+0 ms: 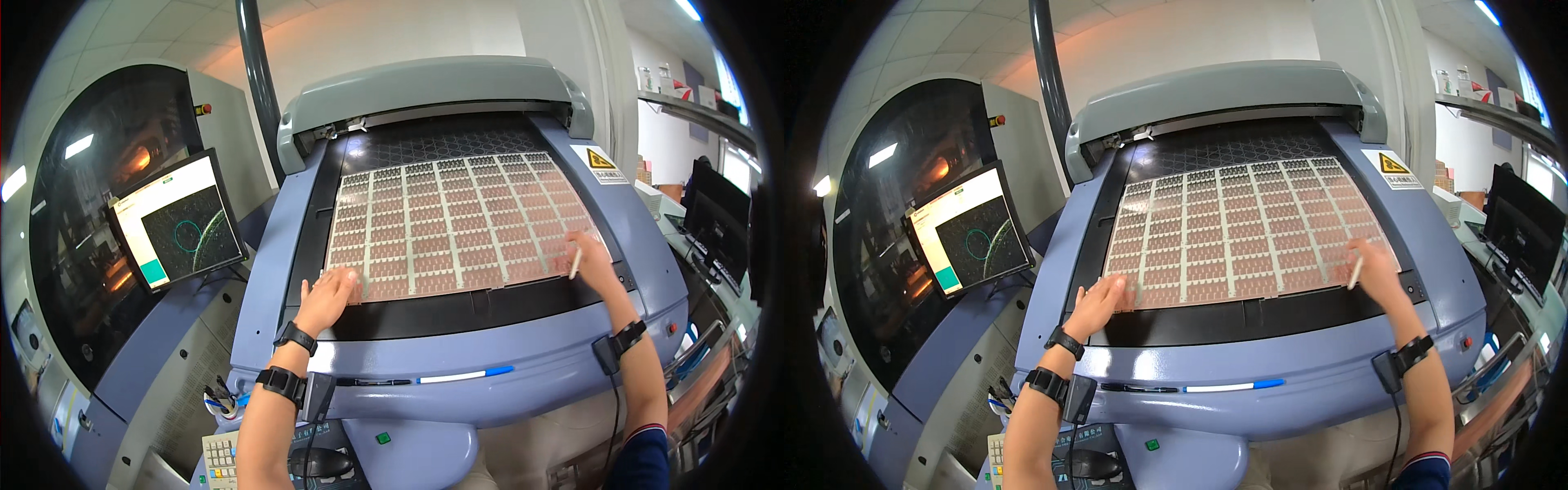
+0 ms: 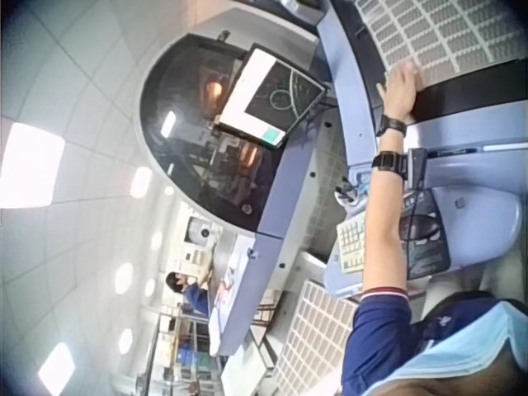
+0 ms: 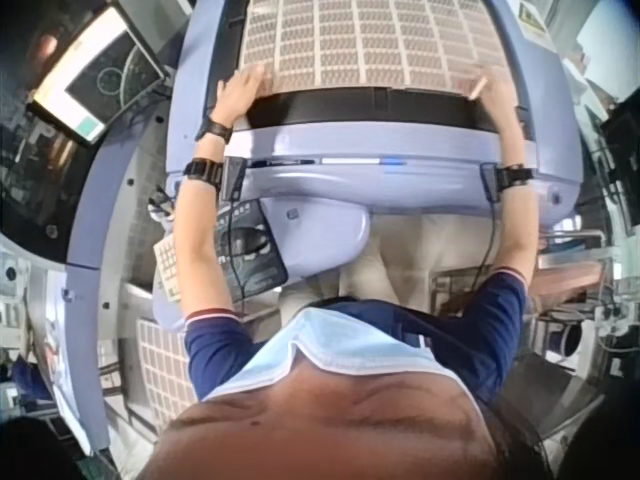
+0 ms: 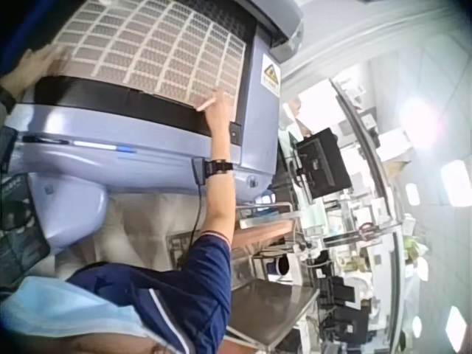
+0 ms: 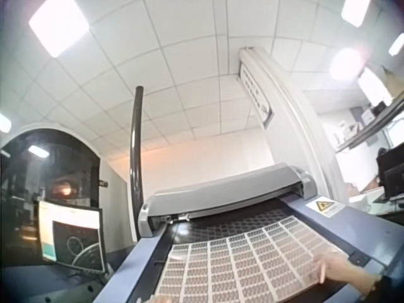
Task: Inspecting and processing printed circuit board (PCB) panels using a specialized industrial machine and computer interface.
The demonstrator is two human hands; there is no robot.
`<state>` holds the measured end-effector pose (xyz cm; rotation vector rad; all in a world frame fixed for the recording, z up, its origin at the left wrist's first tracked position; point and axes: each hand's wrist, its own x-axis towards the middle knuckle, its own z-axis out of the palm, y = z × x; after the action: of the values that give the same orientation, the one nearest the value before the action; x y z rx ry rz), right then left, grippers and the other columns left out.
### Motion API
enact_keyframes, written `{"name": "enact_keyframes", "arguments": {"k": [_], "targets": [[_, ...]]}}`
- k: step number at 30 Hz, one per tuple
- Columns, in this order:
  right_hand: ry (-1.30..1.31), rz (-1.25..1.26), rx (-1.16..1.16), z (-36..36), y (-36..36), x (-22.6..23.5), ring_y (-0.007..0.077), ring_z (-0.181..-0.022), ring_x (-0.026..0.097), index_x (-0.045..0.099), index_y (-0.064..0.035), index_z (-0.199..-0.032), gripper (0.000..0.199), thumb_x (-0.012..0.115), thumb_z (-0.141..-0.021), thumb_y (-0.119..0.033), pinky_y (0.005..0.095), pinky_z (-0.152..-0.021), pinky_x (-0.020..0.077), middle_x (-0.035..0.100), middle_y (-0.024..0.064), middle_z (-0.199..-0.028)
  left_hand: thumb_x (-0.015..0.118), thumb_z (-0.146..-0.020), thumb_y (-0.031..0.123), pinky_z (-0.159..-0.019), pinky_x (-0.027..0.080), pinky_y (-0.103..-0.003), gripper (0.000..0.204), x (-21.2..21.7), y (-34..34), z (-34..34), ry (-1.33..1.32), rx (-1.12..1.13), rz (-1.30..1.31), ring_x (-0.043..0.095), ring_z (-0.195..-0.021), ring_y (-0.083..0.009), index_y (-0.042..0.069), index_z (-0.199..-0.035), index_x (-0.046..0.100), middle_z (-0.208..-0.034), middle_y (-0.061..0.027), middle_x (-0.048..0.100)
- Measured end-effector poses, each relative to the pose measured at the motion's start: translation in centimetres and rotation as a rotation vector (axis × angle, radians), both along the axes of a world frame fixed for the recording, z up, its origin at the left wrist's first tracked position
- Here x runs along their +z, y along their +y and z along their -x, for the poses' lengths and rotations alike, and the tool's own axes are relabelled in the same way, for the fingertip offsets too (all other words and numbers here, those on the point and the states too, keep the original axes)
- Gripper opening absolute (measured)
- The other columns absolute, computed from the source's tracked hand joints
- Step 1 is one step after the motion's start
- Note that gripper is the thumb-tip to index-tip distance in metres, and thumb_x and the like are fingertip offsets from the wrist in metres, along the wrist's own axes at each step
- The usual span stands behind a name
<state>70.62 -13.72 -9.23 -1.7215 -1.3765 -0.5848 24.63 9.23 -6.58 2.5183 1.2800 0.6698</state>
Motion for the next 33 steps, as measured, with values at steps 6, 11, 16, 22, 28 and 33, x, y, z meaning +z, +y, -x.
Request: {"name": "enact_keyframes", "arguments": {"k": [6, 11, 16, 22, 28, 33], "targets": [[-0.157, 0.153, 0.161, 6.1, 3.3, -1.6, 0.0340, -0.092, 0.063, 0.062, -0.0076, -0.100, 0.017, 0.059, -0.086, -0.016, 0.0426, -0.077, 0.0506, 0.066, 0.0130, -0.101, 0.031, -0.096, 0.053, -0.109, 0.011, -0.063, 0.054, -2.3, -0.3, 0.7, 0.181, -0.016, -0.132, 0.030, -0.138, -0.0248, 0.018, -0.134, 0.047, -0.147, -0.0077, 0.038], [-0.139, 0.092, 0.161, 8.2, 2.1, -2.7, 0.0339, -0.090, 0.062, 0.058, -0.0093, -0.102, 0.018, 0.058, -0.087, -0.019, 0.0446, -0.073, 0.0502, 0.065, 0.0136, -0.093, 0.034, -0.095, 0.052, -0.110, 0.009, -0.062, 0.053, -1.8, -1.2, 0.3, 0.207, 0.007, -0.123, 0.033, -0.137, -0.0256, 0.017, -0.132, 0.049, -0.147, -0.0083, 0.037], [-0.125, 0.017, 0.385, 13.7, -0.2, -3.3, 0.0317, -0.082, 0.060, 0.059, -0.0110, -0.095, 0.014, 0.063, -0.086, -0.021, 0.0454, -0.073, 0.0470, 0.063, 0.0110, -0.082, 0.034, -0.101, 0.038, -0.105, 0.034, -0.035, 0.051, -0.9, -5.2, 4.6, -0.710, -0.293, 0.156, 0.055, -0.113, -0.0218, -0.004, -0.116, 0.058, -0.118, -0.0143, 0.062], [-0.017, 0.067, 0.708, 23.7, -6.2, -6.3, 0.0272, -0.065, 0.059, 0.061, -0.0085, -0.080, 0.014, 0.071, -0.080, -0.018, 0.0368, -0.059, 0.0455, 0.061, 0.0053, -0.071, 0.028, -0.102, 0.041, -0.106, 0.031, -0.042, 0.053, 0.6, -19.6, 16.2, -1.045, -0.122, 0.208, 0.051, -0.119, -0.0240, -0.002, -0.110, 0.058, -0.117, -0.0159, 0.060], [0.182, 0.054, 0.991, 30.7, -5.6, -11.2, 0.0253, -0.049, 0.056, 0.056, -0.0058, -0.071, 0.020, 0.073, -0.078, -0.014, 0.0330, -0.047, 0.0427, 0.058, 0.0081, -0.060, 0.034, -0.101, 0.036, -0.093, 0.042, -0.036, 0.044, -8.8, -23.5, 33.8, -0.995, 0.580, -0.068, 0.058, -0.103, -0.0221, 0.001, -0.105, 0.062, -0.104, -0.0116, 0.065], [0.243, 0.137, 1.147, 35.4, -6.0, -12.2, 0.0223, -0.047, 0.055, 0.058, -0.0042, -0.072, 0.018, 0.072, -0.081, -0.013, 0.0309, -0.046, 0.0428, 0.057, 0.0076, -0.058, 0.040, -0.098, 0.024, -0.091, 0.043, -0.040, 0.034, -15.3, -26.8, 40.0, -0.205, 0.758, -0.295, 0.057, -0.102, -0.0332, 0.001, -0.104, 0.063, -0.107, -0.0167, 0.063]]}}
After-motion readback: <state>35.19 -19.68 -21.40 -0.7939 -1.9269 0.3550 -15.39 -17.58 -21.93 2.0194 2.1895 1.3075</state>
